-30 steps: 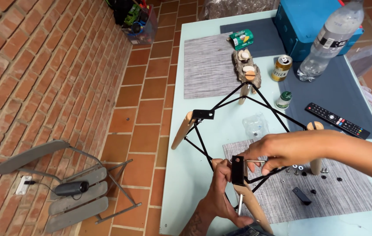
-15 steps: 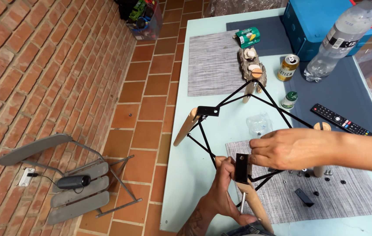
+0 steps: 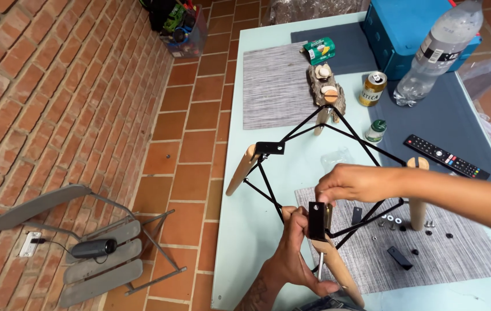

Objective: Assembling a chair by attaching wooden legs to a metal frame using bolts and a tool

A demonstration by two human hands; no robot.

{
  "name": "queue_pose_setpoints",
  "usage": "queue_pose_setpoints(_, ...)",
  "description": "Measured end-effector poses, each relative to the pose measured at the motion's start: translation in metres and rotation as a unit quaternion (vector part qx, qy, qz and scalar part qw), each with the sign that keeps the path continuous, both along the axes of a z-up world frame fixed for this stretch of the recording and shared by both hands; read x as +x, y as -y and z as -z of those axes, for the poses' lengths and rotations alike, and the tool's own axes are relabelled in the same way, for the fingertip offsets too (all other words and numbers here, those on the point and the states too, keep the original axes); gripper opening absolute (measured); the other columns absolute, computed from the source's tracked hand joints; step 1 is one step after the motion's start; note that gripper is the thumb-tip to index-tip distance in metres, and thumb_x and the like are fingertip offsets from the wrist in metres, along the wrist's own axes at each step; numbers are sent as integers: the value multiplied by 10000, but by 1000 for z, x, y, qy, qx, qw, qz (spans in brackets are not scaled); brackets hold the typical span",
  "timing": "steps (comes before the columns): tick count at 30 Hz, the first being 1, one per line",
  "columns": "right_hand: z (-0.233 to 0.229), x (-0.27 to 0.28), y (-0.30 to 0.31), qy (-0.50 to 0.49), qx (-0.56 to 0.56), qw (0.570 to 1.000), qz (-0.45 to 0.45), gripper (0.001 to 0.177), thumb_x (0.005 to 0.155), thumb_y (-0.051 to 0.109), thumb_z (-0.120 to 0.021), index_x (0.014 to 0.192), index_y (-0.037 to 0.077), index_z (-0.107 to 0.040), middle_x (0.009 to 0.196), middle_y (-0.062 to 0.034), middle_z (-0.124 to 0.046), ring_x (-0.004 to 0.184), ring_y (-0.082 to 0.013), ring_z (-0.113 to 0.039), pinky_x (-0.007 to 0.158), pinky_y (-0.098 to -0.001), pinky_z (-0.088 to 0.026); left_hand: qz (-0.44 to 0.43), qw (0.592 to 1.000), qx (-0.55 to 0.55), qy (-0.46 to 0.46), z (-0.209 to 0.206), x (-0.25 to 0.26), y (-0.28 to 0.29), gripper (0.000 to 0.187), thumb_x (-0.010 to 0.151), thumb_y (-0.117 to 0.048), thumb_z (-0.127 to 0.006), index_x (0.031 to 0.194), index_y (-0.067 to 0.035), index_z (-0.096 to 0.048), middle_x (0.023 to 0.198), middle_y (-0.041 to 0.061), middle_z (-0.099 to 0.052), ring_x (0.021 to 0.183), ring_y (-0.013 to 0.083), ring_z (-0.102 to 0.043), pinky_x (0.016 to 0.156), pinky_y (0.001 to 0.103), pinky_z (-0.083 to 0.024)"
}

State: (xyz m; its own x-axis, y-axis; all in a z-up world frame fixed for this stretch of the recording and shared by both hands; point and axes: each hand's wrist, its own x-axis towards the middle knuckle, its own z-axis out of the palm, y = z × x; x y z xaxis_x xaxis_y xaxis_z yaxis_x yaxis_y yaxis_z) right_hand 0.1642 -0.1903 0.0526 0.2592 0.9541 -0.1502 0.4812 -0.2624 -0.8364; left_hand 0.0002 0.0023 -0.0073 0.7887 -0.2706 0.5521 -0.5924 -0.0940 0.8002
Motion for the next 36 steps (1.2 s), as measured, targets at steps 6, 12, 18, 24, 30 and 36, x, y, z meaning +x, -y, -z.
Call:
queue_pose_setpoints(6,2,-16,-17,-160,-91,975,121,498,1006,413,-600,696,45,-728,502,-23,-495,487,-107,-437,548,-281,-379,16,1000,-11,-13,-2,-4,-2,797,639,-553,-799,1122,-67,-392,1089,77,-382,1063,211,-455,932,358,-406)
queue_pose_setpoints(12,-11,-28,-29,-184,-159,949,200,553,984,483,-610,686,40,-754,473,-71,-567,409,-117,-447,498,-254,-374,60,998,-19,-4,-13,0,-5,983,715,-458,-832,1409,64,-372,1336,167,-476,1322,330,-560,1167,452,-460)
queue_pose_setpoints(18,-22,-52,-14,-48,-68,953,291,533,1014,440,-529,714,67,-762,576,-32,-654,565,-132,-581,632,-289,-490,12,996,91,21,-27,6,-6,662,642,-461,-840,1122,-46,-653,1135,62,-670,1147,302,-629,1123,469,-417)
queue_pose_setpoints(24,35,-156,59,175,202,855,445,182,957,181,-609,824,139,-726,754,13,-785,677,-99,-768,646,-214,-665,8,994,107,33,-43,10,-5,620,718,-559,-749,1090,-79,-621,1062,31,-648,997,247,-578,976,403,-396)
queue_pose_setpoints(30,156,-203,37,-13,68,912,404,608,821,417,-782,1330,119,-630,1355,-90,-695,1212,-241,-695,1048,-385,-522,9,994,105,35,-42,18,-2,684,699,-578,-765,1128,-66,-623,1076,35,-638,987,235,-565,930,388,-432)
queue_pose_setpoints(36,138,-232,4,-113,3,847,519,594,788,363,-816,1299,253,-534,1046,75,-889,446,-124,-543,626,-245,-496,7,994,106,-4,-50,21,6,649,653,-525,-830,1132,-122,-659,1063,25,-620,980,229,-532,988,343,-350)
